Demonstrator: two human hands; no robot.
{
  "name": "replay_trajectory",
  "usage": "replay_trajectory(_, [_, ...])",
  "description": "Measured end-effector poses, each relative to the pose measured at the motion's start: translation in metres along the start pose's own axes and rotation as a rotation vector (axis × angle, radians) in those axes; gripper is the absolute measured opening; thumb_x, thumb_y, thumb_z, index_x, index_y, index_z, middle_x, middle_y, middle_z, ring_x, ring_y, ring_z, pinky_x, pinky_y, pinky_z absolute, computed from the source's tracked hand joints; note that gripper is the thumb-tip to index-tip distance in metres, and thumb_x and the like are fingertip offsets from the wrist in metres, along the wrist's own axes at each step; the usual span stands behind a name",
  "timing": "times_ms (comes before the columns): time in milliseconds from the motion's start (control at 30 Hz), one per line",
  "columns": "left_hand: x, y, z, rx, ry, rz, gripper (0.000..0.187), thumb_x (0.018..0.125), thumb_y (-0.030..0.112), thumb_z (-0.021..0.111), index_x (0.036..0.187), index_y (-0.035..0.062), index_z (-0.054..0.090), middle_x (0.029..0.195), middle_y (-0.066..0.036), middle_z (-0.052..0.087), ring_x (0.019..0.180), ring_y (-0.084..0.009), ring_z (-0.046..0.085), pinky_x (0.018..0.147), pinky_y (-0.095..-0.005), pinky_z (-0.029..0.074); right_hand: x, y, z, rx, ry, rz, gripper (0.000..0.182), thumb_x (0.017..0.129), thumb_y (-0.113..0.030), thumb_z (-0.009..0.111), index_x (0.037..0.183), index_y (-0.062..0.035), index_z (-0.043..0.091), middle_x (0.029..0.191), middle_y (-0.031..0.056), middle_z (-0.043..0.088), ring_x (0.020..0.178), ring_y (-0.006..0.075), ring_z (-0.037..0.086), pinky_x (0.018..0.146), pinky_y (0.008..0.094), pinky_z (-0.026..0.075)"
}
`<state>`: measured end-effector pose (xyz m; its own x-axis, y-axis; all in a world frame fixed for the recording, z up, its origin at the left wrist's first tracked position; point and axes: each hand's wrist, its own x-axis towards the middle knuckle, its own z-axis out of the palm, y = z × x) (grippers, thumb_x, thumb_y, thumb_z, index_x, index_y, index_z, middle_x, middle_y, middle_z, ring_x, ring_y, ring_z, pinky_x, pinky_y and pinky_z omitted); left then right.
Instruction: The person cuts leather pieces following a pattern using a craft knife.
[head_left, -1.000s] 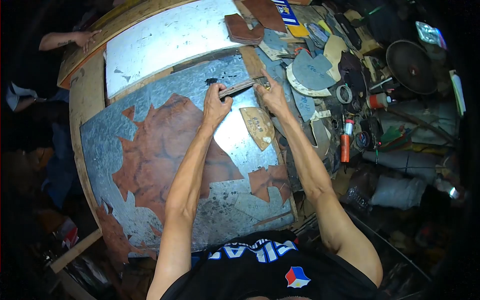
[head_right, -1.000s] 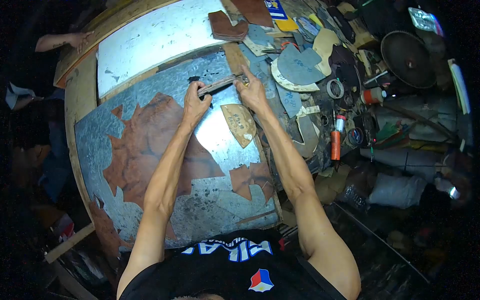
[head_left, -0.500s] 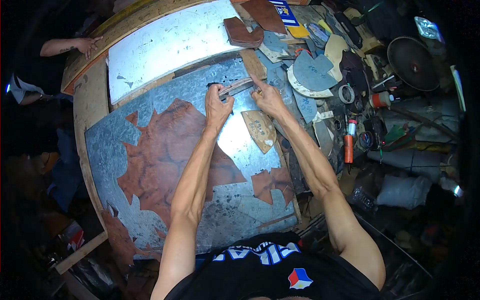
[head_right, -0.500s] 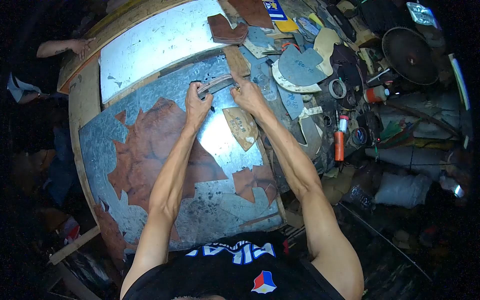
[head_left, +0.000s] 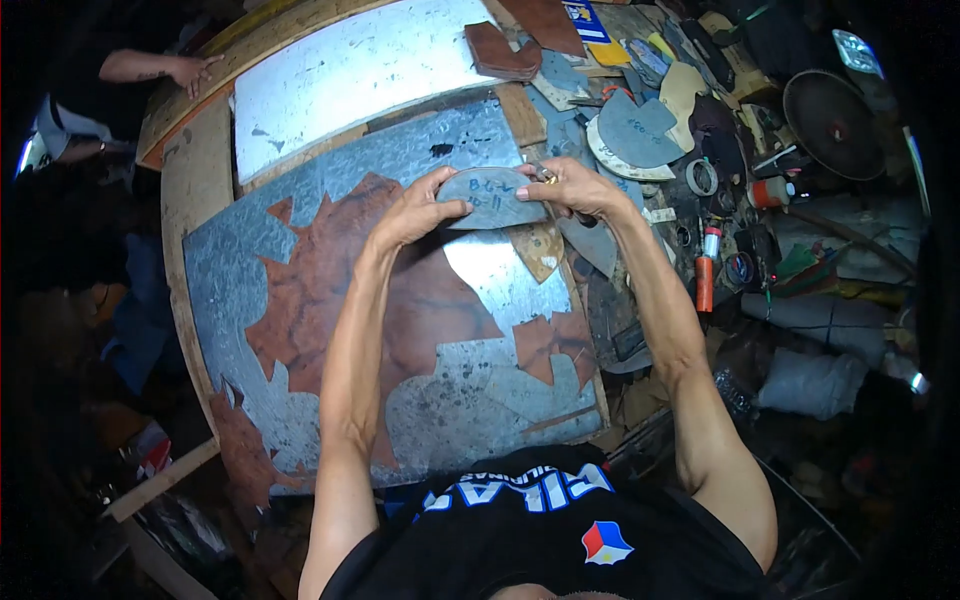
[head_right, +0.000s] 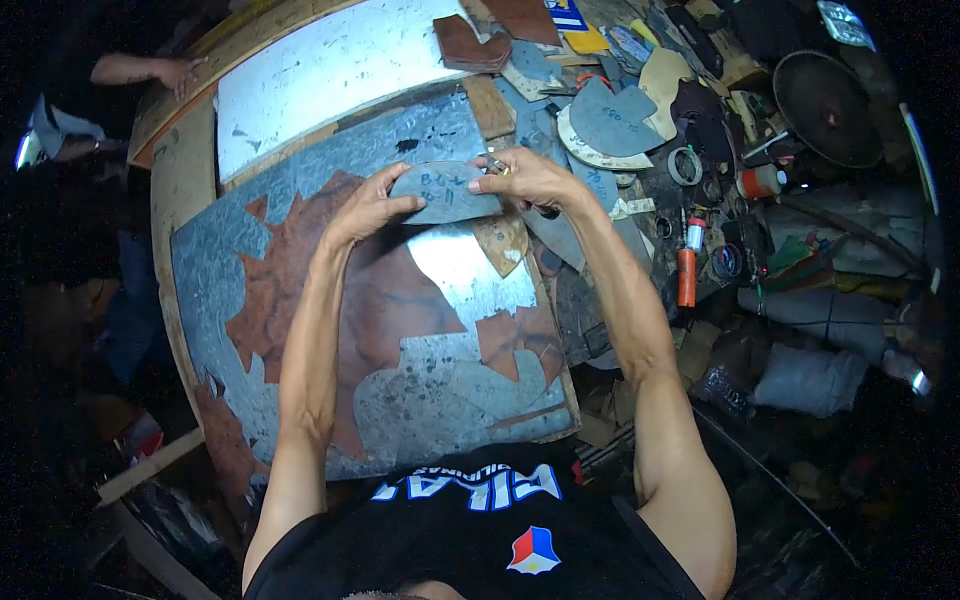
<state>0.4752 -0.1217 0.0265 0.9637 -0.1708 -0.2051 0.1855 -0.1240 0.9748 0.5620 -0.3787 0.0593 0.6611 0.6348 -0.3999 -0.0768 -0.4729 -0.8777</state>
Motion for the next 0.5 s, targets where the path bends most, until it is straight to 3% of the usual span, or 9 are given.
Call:
replay_trajectory(67, [-0.011,0.006,-0.003,-0.055,-0.092,-0.066,0.035,0.081,0.01,0.071,0.113,0.0012,0.061,0.104,-0.005,0.064,0.096,-0.014,0.058,0.087,-0.0276,0.046,-0.003,-0.003,0.005,0.055,-0.076,0.064,0.047,0.083,-0.032,0.076,0.115,0.0004,0.063,0.064,-0.0032,0.055,0.045,0.0052,0.044,0.042,0.0225,0.034])
replay_trajectory(133, [-0.02,0.008,-0.003,-0.111,-0.013,-0.059,0.037,0.083,0.014,0.073,0.116,0.0021,0.06,0.104,-0.006,0.065,0.097,-0.0152,0.06,0.087,-0.0292,0.049,-0.007,0.001,0.019,0.176,-0.081,0.017,0.045,0.083,-0.031,0.075,0.114,0.001,0.064,0.062,-0.0042,0.054,0.044,0.0043,0.044,0.042,0.0215,0.035])
replay_trajectory(233, [-0.029,-0.005,0.0,-0.729,0.245,-0.108,0.043,0.087,0.022,0.073,0.122,0.0039,0.055,0.11,-0.011,0.065,0.101,-0.0192,0.064,0.088,-0.0348,0.054,-0.02,-0.001,0.049,0.411,0.182,-0.002,0.03,0.083,-0.026,0.076,0.1,-0.0022,0.067,0.061,-0.0025,0.057,0.043,0.0049,0.046,0.041,0.0222,0.035])
replay_trajectory(267, [-0.029,-0.012,0.015,-0.923,0.306,0.008,0.046,0.089,0.028,0.071,0.124,0.005,0.053,0.115,-0.011,0.063,0.105,-0.0201,0.062,0.091,-0.0371,0.052,-0.026,-0.008,0.057,0.333,0.21,0.008,0.028,0.085,-0.023,0.074,0.1,-0.001,0.067,0.066,-0.0009,0.06,0.049,0.0057,0.05,0.046,0.0228,0.038])
replay_trajectory(333, [-0.031,-0.01,0.043,-1.209,0.464,-0.003,0.051,0.091,0.041,0.067,0.125,0.0068,0.052,0.121,-0.011,0.06,0.11,-0.0222,0.059,0.095,-0.0421,0.049,-0.031,-0.016,0.088,0.258,0.39,-0.136,0.027,0.086,-0.021,0.072,0.101,0.0008,0.067,0.072,0.0007,0.062,0.06,0.0096,0.057,0.054,0.0256,0.044])
replay_trajectory(367, [-0.032,-0.008,0.053,-1.284,0.467,0.013,0.06,0.09,0.053,0.062,0.128,0.0085,0.05,0.125,-0.009,0.058,0.115,-0.0234,0.056,0.097,-0.0443,0.045,-0.031,-0.012,0.103,0.027,0.52,-0.293,0.025,0.088,-0.018,0.069,0.103,0.0023,0.066,0.076,0.006,0.065,0.071,0.0163,0.063,0.062,0.0302,0.048])
replay_trajectory(400, [-0.034,-0.005,0.056,-1.316,0.463,0.01,0.061,0.087,0.06,0.061,0.121,0.01,0.054,0.113,-0.009,0.062,0.107,-0.0241,0.06,0.091,-0.0441,0.048,-0.032,-0.011,0.116,-0.17,0.599,-0.403,0.025,0.086,-0.015,0.069,0.105,0.0006,0.065,0.078,0.0126,0.066,0.071,0.0256,0.066,0.065,0.0354,0.051])
replay_trajectory(467, [-0.039,-0.004,0.049,-1.369,0.453,0.069,0.059,0.084,0.063,0.063,0.107,0.0093,0.054,0.096,-0.011,0.059,0.094,-0.0245,0.059,0.085,-0.0445,0.05,-0.039,-0.016,0.131,-0.506,0.685,-0.672,0.025,0.084,-0.014,0.072,0.105,-0.0033,0.065,0.081,0.0107,0.063,0.068,0.0257,0.064,0.063,0.0372,0.049])
replay_trajectory(500, [-0.039,-0.007,0.046,-1.375,0.475,0.074,0.059,0.084,0.063,0.063,0.107,0.0093,0.054,0.096,-0.011,0.059,0.094,-0.0245,0.059,0.085,-0.0445,0.05,-0.046,-0.02,0.138,-0.503,0.664,-0.679,0.025,0.084,-0.014,0.072,0.105,-0.0033,0.065,0.081,0.0107,0.063,0.068,0.0257,0.064,0.063,0.0372,0.049])
